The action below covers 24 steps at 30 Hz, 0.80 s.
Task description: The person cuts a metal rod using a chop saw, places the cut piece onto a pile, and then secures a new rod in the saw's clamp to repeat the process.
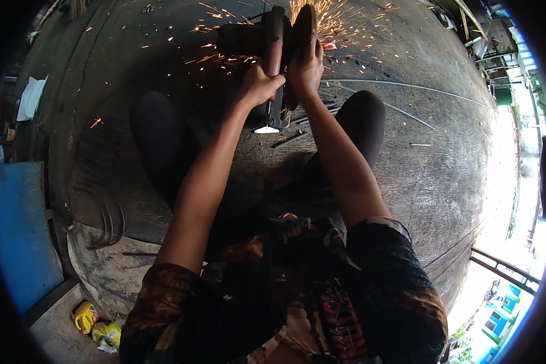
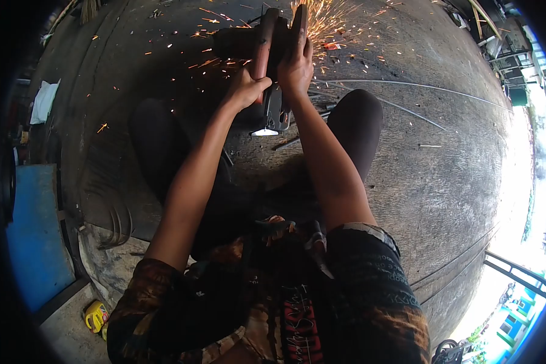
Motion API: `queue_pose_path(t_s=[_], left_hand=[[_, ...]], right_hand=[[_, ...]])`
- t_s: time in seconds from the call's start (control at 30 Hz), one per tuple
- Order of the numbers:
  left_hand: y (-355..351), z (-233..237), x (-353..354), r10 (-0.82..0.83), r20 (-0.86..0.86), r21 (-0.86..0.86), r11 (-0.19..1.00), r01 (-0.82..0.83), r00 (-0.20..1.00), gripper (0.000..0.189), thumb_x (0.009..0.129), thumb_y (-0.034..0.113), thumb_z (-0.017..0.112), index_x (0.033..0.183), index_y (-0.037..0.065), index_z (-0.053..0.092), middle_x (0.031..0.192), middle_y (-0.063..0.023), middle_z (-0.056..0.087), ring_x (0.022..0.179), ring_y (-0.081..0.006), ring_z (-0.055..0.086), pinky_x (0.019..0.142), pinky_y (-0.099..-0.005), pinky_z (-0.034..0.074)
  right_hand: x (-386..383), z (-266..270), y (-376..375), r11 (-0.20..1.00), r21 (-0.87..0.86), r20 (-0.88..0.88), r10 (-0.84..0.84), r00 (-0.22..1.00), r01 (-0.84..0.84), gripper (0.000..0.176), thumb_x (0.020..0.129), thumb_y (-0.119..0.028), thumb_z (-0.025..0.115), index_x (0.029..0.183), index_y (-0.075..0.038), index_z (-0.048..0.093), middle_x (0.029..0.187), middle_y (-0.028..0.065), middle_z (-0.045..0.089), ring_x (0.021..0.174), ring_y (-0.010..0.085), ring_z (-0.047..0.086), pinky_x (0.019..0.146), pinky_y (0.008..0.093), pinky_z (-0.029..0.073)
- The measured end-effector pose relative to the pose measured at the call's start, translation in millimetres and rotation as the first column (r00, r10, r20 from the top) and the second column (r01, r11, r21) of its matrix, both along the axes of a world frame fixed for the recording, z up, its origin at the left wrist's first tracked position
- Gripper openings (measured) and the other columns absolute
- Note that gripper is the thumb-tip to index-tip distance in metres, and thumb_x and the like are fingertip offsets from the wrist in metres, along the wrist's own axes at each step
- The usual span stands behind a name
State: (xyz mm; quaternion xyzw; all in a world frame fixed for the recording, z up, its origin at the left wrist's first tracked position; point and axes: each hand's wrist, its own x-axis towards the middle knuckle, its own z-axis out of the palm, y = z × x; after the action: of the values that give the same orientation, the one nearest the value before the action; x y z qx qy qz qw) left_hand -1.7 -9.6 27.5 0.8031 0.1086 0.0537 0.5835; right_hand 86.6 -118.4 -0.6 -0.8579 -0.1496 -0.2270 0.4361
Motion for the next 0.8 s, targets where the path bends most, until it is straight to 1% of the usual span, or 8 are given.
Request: queue_pose_path(t_s=[0.17,0.27,0.37,0.5,0.6,0.67,0.73,0.8], left_hand=[[0.4,-9.0,2.3,0.012,0.01,-0.028,1.0,-0.012,1.0,0.023,0.074,0.016,0.065,0.083,0.001,0.05,0.056,-0.0069,0.056,0.044,-0.0155,0.059,0.041,-0.0317,0.046],[-3.1,-2.5,-1.0,0.032,-0.004,-0.047,0.998,-0.032,0.999,0.023,0.074,0.015,0.065,0.084,0.0,0.051,0.056,-0.007,0.056,0.044,-0.0156,0.059,0.041,-0.0315,0.046],[-1.1,-15.8,2.9,0.023,0.037,-0.106,0.994,-0.019,0.999,0.024,0.075,0.016,0.065,0.085,0.0,0.051,0.057,-0.0071,0.056,0.045,-0.0154,0.059,0.042,-0.0315,0.046],[-0.8,-15.4,1.5,0.004,0.007,-0.103,0.995,-0.004,1.0,0.023,0.075,0.016,0.066,0.084,0.0,0.051,0.057,-0.0067,0.057,0.044,-0.015,0.059,0.041,-0.0312,0.046],[-1.3,-20.4,2.4,0.035,0.057,-0.039,0.999,-0.033,0.998,0.022,0.075,0.016,0.066,0.083,0.001,0.051,0.056,-0.0061,0.056,0.044,-0.0143,0.058,0.041,-0.0313,0.046],[-1.2,-29.4,6.0,0.043,0.129,-0.149,0.989,-0.024,0.991,0.022,0.075,0.016,0.066,0.082,0.001,0.052,0.056,-0.0059,0.056,0.043,-0.0143,0.057,0.042,-0.0319,0.046],[-0.6,-24.0,3.7,0.03,0.096,-0.122,0.992,-0.019,0.995,0.022,0.075,0.016,0.066,0.082,0.001,0.052,0.056,-0.006,0.056,0.043,-0.0145,0.057,0.042,-0.032,0.046],[-0.4,-19.9,2.0,0.019,0.064,-0.097,0.995,-0.013,0.998,0.022,0.075,0.016,0.066,0.083,0.001,0.052,0.056,-0.006,0.056,0.043,-0.0147,0.057,0.042,-0.0322,0.046]], right_hand=[[-2.3,2.2,-0.1,1.0,0.008,0.015,-0.001,1.0,0.001,0.057,0.09,-0.015,0.052,0.143,-0.008,0.034,0.125,0.0277,0.049,0.1,0.0479,0.057,0.084,0.0504,0.049],[-2.1,1.3,0.2,1.0,0.0,0.04,-0.016,0.999,0.016,0.057,0.09,-0.016,0.052,0.143,-0.009,0.035,0.125,0.0268,0.05,0.101,0.0479,0.057,0.084,0.0507,0.049],[-0.8,-1.3,0.1,1.0,0.004,0.051,-0.015,0.999,0.015,0.056,0.09,-0.017,0.052,0.143,-0.009,0.035,0.125,0.0264,0.05,0.101,0.0476,0.057,0.084,0.0508,0.049],[0.0,-4.9,0.6,1.0,0.016,0.063,-0.018,0.998,0.017,0.053,0.091,-0.017,0.05,0.142,-0.009,0.036,0.124,0.0265,0.05,0.102,0.0472,0.056,0.084,0.0506,0.049],[0.4,-4.2,0.5,1.0,0.027,0.095,-0.008,0.995,0.006,0.053,0.092,-0.017,0.05,0.142,-0.01,0.037,0.123,0.0265,0.05,0.101,0.0475,0.056,0.084,0.0506,0.048],[0.0,-3.3,-0.2,1.0,0.027,0.087,0.001,0.996,-0.003,0.052,0.092,-0.018,0.05,0.142,-0.01,0.037,0.123,0.0267,0.05,0.101,0.0479,0.056,0.084,0.0508,0.049],[-1.9,-1.1,-0.2,1.0,0.026,0.078,0.009,0.997,-0.011,0.052,0.092,-0.018,0.05,0.142,-0.011,0.037,0.123,0.0268,0.05,0.1,0.0483,0.056,0.083,0.0511,0.049],[-3.8,1.9,0.9,1.0,-0.006,0.051,-0.012,0.999,0.012,0.052,0.09,-0.01,0.049,0.14,-0.006,0.037,0.124,0.0255,0.049,0.098,0.0479,0.057,0.08,0.0492,0.051]])
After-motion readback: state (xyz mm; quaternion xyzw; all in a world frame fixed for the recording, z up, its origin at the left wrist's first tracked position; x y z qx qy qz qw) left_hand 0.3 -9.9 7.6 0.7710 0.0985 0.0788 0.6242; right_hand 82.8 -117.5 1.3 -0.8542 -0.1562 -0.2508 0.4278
